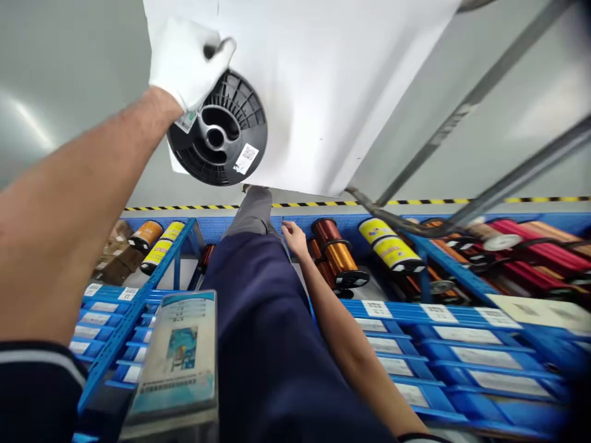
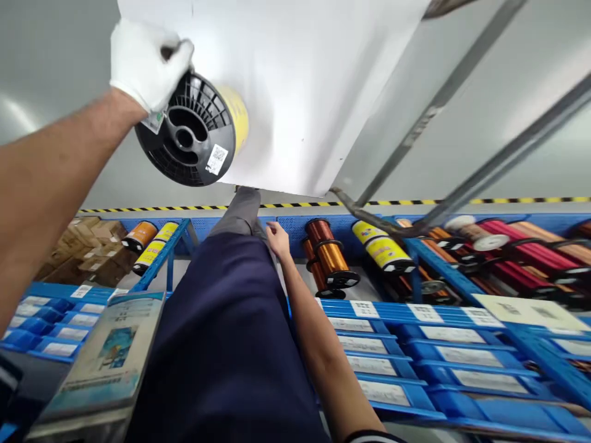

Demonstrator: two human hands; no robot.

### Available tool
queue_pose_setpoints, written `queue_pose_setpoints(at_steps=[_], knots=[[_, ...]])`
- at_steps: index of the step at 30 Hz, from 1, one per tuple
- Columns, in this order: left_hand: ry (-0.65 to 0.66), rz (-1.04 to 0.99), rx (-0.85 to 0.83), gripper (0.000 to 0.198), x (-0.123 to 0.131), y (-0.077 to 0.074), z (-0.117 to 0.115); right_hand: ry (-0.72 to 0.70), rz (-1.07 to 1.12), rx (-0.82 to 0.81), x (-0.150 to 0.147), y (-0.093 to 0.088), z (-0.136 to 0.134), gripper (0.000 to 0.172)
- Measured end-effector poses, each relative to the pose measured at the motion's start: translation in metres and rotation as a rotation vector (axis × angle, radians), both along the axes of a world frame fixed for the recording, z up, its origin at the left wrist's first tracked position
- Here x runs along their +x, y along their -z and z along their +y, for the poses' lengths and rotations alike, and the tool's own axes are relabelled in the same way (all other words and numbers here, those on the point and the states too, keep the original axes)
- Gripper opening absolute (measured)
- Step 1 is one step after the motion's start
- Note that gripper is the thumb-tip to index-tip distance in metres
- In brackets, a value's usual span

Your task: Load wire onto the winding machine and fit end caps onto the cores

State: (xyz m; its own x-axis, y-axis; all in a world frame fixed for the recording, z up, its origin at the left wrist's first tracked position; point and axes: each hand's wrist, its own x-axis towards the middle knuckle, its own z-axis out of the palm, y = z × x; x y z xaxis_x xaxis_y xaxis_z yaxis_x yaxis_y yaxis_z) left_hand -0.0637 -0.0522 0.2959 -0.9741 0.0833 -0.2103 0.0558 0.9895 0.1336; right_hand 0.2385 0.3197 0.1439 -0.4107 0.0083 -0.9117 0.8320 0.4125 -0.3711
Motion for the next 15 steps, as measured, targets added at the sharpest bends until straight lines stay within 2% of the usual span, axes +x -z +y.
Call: queue_pose_setpoints(at_steps=[3, 5, 6, 7, 8, 10, 12, 15], knots=[[-0.083, -0.001, -0.064, 0.079, 0.001, 0.031, -0.012, -0.100, -0.017, 0.200, -0.005, 0.004, 0.077, 0.018], [-0.178, 0.009, -0.070, 0.073, 0.001, 0.060, -0.022, -0.121, -0.005, 0.277, -0.012, 0.003, 0.116, 0.021], [-0.304, -0.025, -0.083, 0.073, 0.001, 0.076, -0.028, -0.122, 0.017, 0.305, -0.018, 0.003, 0.132, 0.022], [-0.369, 0.024, -0.051, 0.076, 0.000, 0.091, -0.035, -0.118, 0.049, 0.329, -0.027, 0.004, 0.145, 0.023], [-0.347, 0.009, 0.010, 0.082, -0.002, 0.105, -0.043, -0.109, 0.089, 0.346, -0.036, 0.006, 0.155, 0.025], [-0.441, 0.054, 0.035, 0.098, -0.006, 0.124, -0.061, -0.090, 0.175, 0.347, -0.060, 0.014, 0.167, 0.031], [-0.438, 0.058, 0.055, 0.096, -0.009, 0.128, -0.079, -0.093, 0.239, 0.300, -0.083, 0.024, 0.167, 0.034], [-0.474, 0.090, 0.071, 0.078, -0.012, 0.110, -0.099, -0.165, 0.258, 0.200, -0.109, 0.036, 0.158, 0.032]])
